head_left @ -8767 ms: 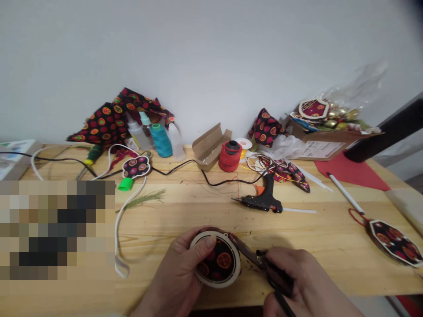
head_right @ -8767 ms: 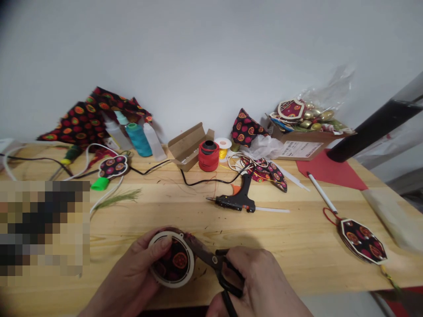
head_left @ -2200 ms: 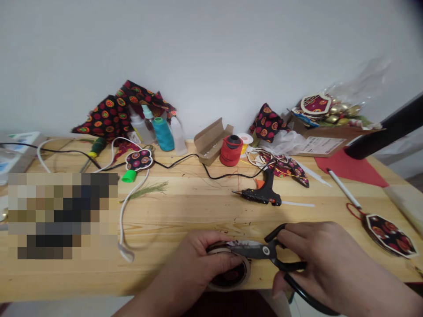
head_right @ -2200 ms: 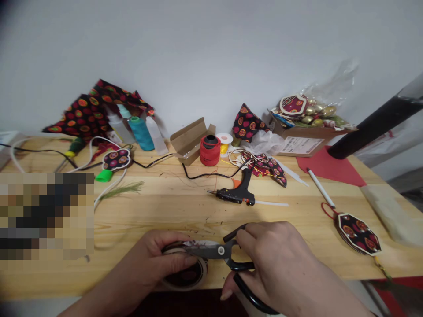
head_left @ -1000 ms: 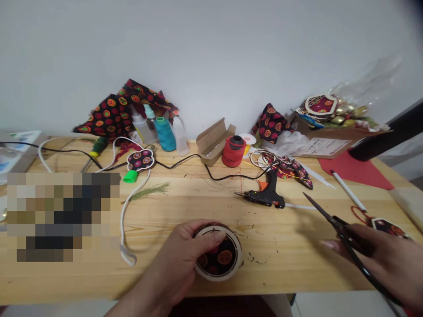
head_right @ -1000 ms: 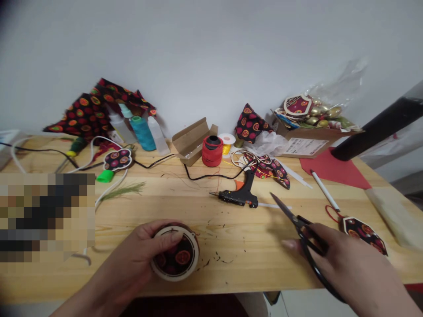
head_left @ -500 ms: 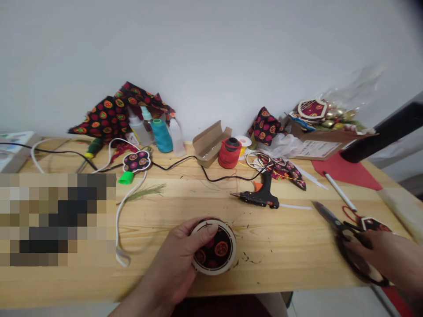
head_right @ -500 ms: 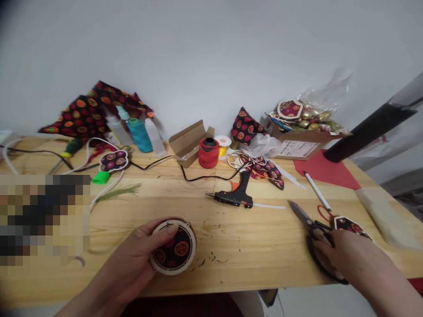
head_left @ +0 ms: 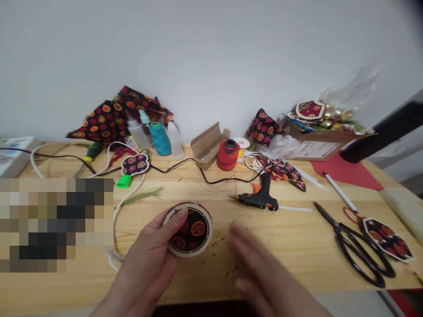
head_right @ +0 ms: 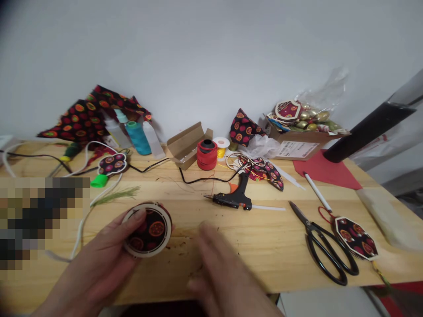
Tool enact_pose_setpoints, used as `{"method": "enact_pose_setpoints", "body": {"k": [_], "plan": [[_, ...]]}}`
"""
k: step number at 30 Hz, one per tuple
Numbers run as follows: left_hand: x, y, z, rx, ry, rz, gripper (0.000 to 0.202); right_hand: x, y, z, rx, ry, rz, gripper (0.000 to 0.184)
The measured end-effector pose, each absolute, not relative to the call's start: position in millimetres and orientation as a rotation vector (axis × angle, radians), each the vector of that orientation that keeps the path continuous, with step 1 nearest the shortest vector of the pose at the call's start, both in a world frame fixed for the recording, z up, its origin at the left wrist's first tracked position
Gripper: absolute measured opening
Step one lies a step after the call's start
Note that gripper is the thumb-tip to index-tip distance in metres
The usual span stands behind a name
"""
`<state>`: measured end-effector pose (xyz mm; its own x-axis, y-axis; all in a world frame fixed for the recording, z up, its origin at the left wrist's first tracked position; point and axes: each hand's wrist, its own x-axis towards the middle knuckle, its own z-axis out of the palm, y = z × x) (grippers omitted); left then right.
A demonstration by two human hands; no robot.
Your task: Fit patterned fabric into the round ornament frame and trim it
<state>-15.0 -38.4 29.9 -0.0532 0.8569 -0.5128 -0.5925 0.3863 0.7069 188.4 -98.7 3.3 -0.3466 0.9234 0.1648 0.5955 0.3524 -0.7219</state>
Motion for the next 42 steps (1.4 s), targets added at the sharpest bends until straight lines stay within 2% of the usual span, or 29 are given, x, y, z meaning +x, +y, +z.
{"method": "enact_pose_setpoints", "body": {"k": [3,7,12,14,16,18,21,27,42], "plan": [[-13.3,-39.8,30.0,0.299,1.092,1.198,0.02,180.4,-96.2,5.7,-0.959,-2.009,1.147,0.026],[-9.2,-42.0,27.5,0.279,1.072,1.171,0.016,178.1,-80.1,15.9,-1.351,-1.619,0.906,0.022],[-18.1,-35.8,28.4,0.29,1.09,1.249,0.013,168.3,-71.9,5.1,-1.475,-1.636,0.737,0.027],[-21.3,-33.4,29.9,0.298,1.095,1.287,0.013,160.1,-74.5,1.7,-1.418,-1.763,0.843,0.034],[-21.1,-33.1,30.9,0.306,1.087,1.304,0.013,153.4,-76.7,2.6,-1.292,-1.831,1.029,0.031],[-17.4,-35.4,30.6,0.309,1.07,1.286,0.013,151.2,-75.8,6.7,-1.248,-1.725,1.123,0.024],[-8.4,-41.4,27.5,0.311,1.033,1.199,0.014,155.4,-69.7,13.6,-1.348,-1.445,1.12,0.026],[3.5,-50.1,18.4,0.338,0.983,1.088,0.012,159.2,-65.8,16.4,-1.285,-1.158,1.414,0.018],[11.0,-57.4,5.1,0.346,0.891,1.035,0.008,162.3,-69.4,6.9,-1.418,-1.015,1.445,0.022]]}}
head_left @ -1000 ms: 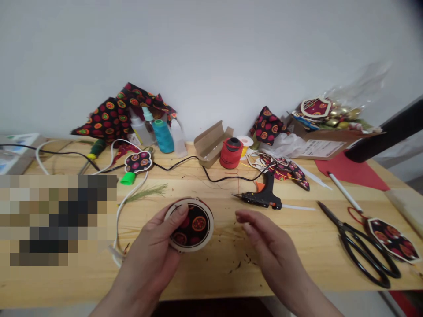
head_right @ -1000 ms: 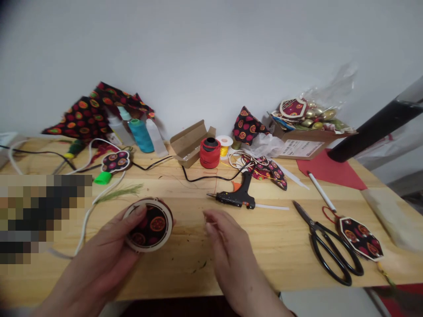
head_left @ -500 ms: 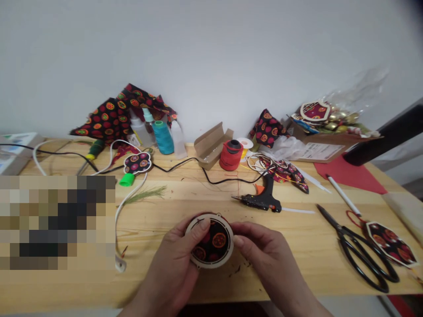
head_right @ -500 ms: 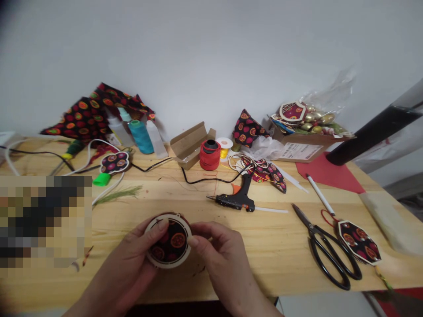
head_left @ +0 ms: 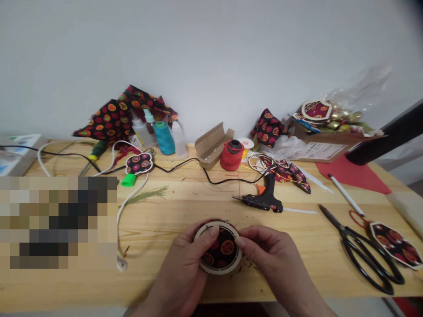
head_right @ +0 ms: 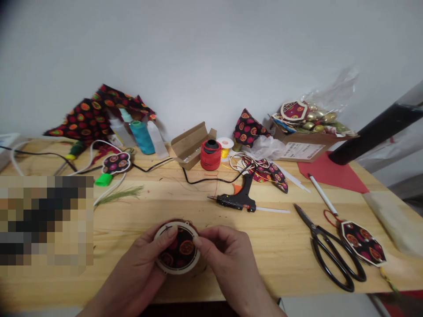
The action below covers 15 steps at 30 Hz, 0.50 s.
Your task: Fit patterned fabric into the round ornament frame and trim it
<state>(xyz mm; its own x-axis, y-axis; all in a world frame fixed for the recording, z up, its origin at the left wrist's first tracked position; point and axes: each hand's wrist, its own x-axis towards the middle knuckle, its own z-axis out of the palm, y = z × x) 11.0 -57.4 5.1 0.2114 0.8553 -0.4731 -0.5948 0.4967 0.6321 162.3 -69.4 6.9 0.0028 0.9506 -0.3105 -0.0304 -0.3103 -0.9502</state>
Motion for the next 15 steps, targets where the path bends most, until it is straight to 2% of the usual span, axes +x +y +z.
{"method": "enact_pose_setpoints", "body": {"k": [9,15], "plan": [[12.9,-60.7,2.0,0.384,0.898,1.01,0.009,162.5,-72.3,-3.1,-1.414,-1.003,1.393,0.022],[-1.7,-55.5,3.7,0.698,1.017,0.887,0.025,170.8,-69.2,9.6,-1.484,-0.966,1.41,0.031]]}}
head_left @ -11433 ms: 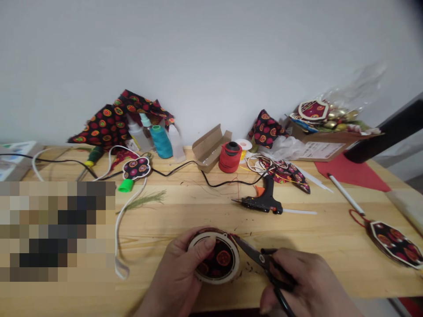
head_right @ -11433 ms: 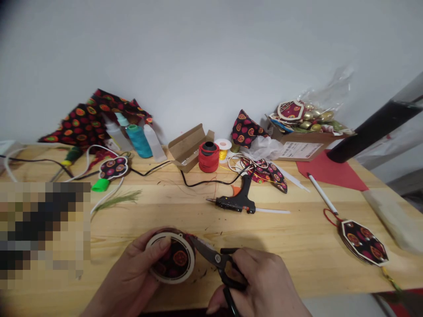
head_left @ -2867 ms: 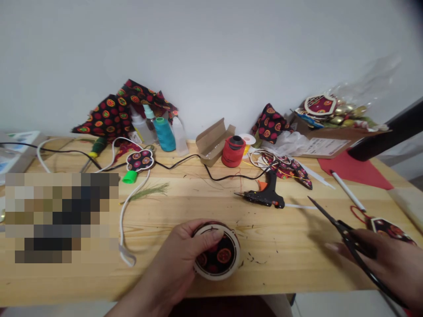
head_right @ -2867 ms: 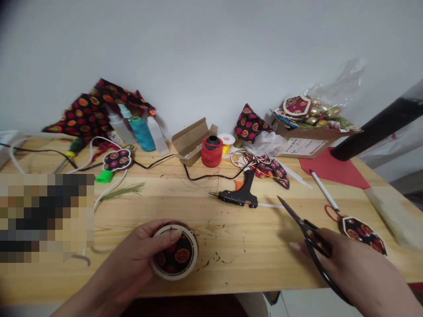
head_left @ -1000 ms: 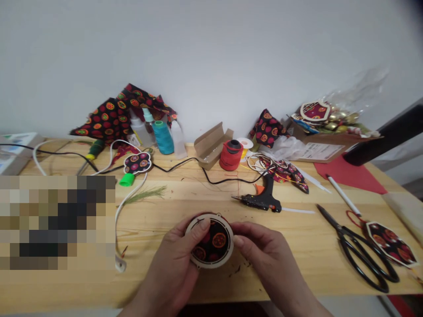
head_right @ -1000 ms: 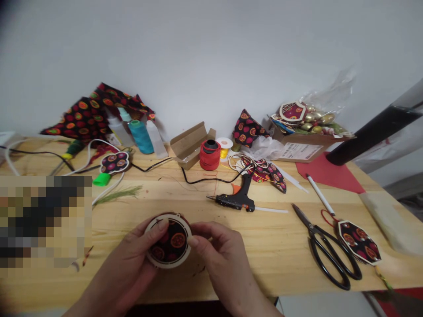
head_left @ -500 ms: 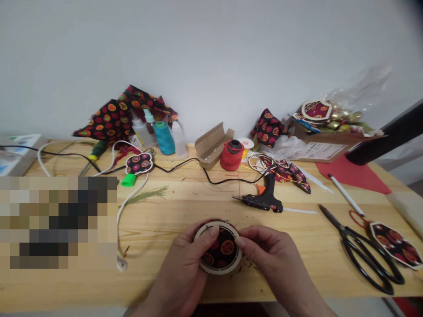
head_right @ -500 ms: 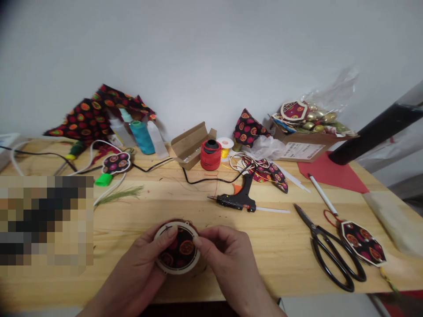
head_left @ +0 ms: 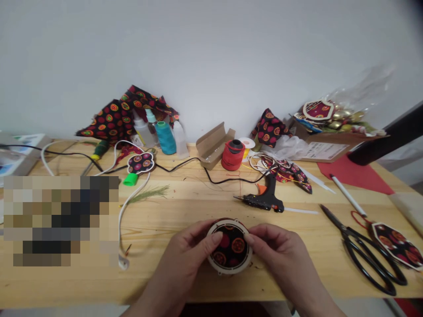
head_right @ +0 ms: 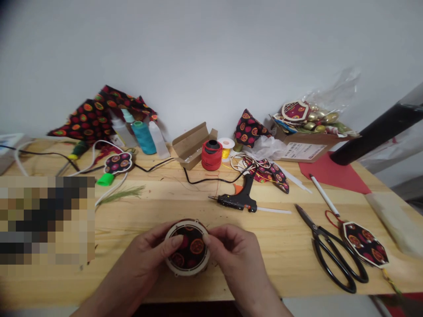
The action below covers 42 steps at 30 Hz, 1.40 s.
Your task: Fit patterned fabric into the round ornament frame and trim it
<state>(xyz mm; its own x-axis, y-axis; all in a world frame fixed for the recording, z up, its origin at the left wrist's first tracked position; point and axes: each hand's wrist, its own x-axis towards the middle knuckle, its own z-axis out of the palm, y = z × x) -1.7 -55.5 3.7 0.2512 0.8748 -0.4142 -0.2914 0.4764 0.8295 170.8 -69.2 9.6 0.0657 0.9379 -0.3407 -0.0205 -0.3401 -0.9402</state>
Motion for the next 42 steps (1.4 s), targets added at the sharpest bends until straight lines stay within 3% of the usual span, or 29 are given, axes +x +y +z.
{"method": "enact_pose_setpoints", "body": {"k": [8,26,39,42], "plan": [[-15.8,-49.4,14.6,1.106,1.253,0.81,0.02,187.5,-70.4,2.9,-1.541,-1.144,1.396,0.029],[-17.7,-48.3,-1.7,1.531,1.305,0.692,0.023,185.9,-59.4,4.1,-1.698,-1.253,1.397,0.03],[-18.3,-46.4,-5.2,1.756,1.449,0.64,0.025,188.4,-60.4,0.6,-1.684,-1.832,0.797,0.021],[-31.3,-52.4,-12.7,1.886,1.42,0.643,0.039,197.2,-71.9,-3.2,-1.549,-1.91,0.633,0.025]]}}
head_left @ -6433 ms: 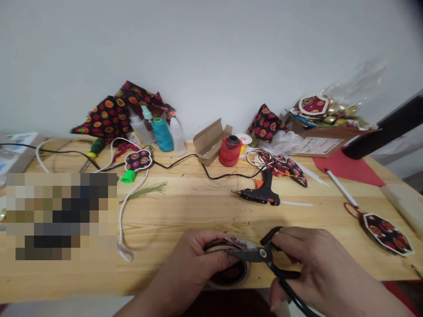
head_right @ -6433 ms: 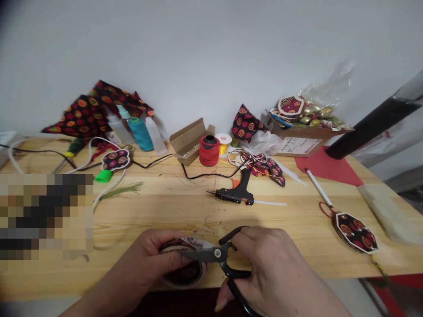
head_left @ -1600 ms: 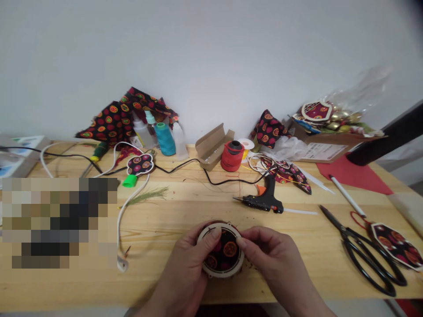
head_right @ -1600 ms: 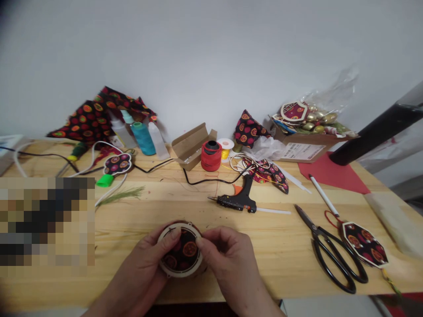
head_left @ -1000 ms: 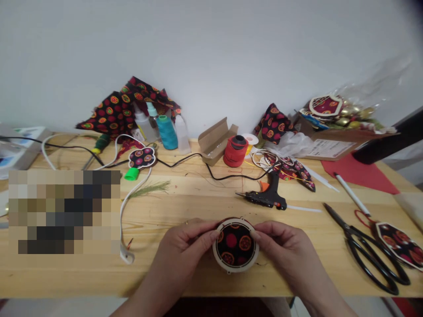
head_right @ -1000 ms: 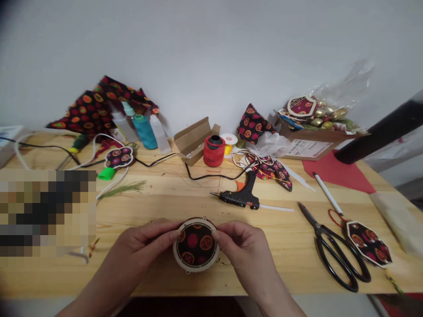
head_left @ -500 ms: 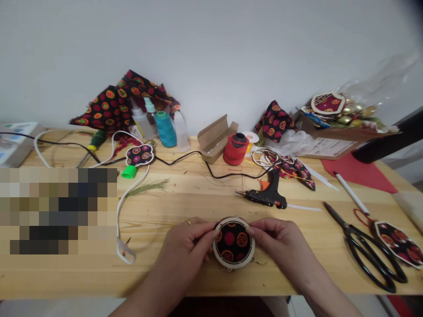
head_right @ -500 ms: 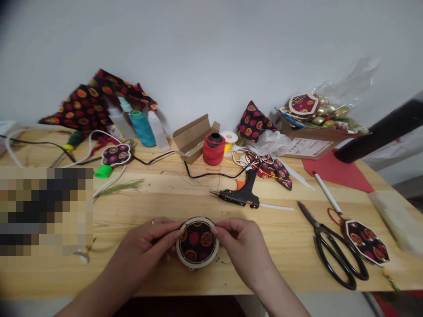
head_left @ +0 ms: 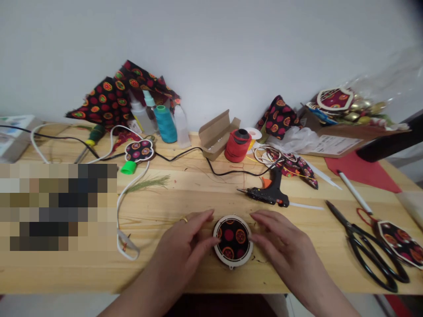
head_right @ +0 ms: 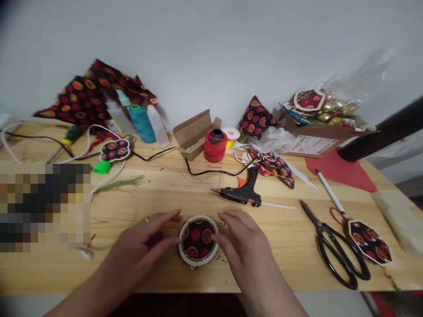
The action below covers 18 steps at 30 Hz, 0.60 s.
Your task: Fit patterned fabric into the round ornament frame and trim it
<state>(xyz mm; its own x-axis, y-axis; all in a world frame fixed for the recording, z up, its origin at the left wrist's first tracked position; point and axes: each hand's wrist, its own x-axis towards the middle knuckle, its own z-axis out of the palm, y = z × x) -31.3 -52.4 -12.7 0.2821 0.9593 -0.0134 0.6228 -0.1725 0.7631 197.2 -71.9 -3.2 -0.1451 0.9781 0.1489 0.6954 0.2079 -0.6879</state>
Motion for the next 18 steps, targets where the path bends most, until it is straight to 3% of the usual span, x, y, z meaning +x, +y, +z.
{"method": "enact_pose_setpoints", "body": {"k": [6,10,18], "plan": [[-45.6,-61.0,-32.9,2.141,1.278,0.651,0.074,207.5,-88.1,-19.6,-1.374,-2.125,0.652,0.067],[-42.8,-59.1,-34.0,2.205,1.221,0.587,0.09,204.0,-86.0,-22.4,-1.346,-2.07,0.717,0.066],[-40.9,-56.0,-32.4,2.269,1.234,0.586,0.094,202.9,-85.6,-22.1,-1.361,-2.018,0.776,0.057]]}}
